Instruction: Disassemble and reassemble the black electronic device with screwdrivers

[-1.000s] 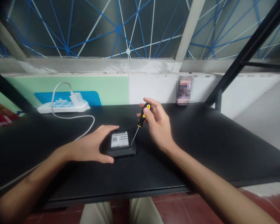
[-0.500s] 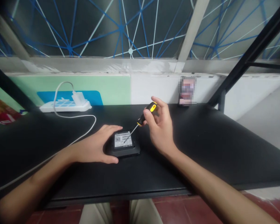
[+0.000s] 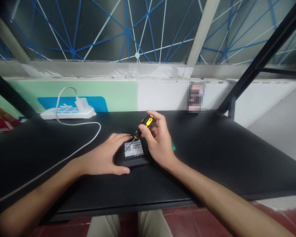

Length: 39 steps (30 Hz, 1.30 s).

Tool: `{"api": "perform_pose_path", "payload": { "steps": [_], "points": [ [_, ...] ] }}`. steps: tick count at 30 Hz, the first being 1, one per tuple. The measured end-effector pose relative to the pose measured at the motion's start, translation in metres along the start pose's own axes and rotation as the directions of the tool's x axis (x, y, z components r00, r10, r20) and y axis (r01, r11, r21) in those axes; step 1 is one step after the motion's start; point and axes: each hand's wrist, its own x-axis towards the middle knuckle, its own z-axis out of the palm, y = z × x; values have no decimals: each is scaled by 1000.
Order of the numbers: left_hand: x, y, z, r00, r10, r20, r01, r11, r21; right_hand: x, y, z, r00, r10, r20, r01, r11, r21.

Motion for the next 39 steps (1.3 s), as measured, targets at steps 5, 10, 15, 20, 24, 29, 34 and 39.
{"api": "perform_pose_path", "payload": {
  "steps": [5,10,15,20,24,29,34,39],
  "points": [
    [-1,-1,0,1000,-5,6,5,1000,17,1,-1,-2,999,-22,-29,22,1000,-1],
    [-1,0,0,1000,-11,16,10,1000,24,0,-3,-4,1000,12,16,-12,999,42],
    [0,2,-1,999,-22,31,21,999,35,-1,-3,-4,999,26,43,-28,998,52],
    [0,2,-2,999,-14,32,13,999,34,1,0,-3,1000,-24,-20,24,1000,-3],
    [0,2,-2,999,-21,27,21,1000,20,1,-1,-4,1000,-2,3,2,1000,17],
    [0,1,-1,1000,-17,15,17,1000,-4,-1,-4,-6,998,19,60,-23,998,54],
    [0,1,-1,999,-17,29,17,1000,23,-3,-3,-5,998,11,63,-15,998,59],
    [-1,0,-1,1000,-11,17,11,1000,10,-2,-2,-4,999,-31,-19,30,999,-31]
  ]
}}
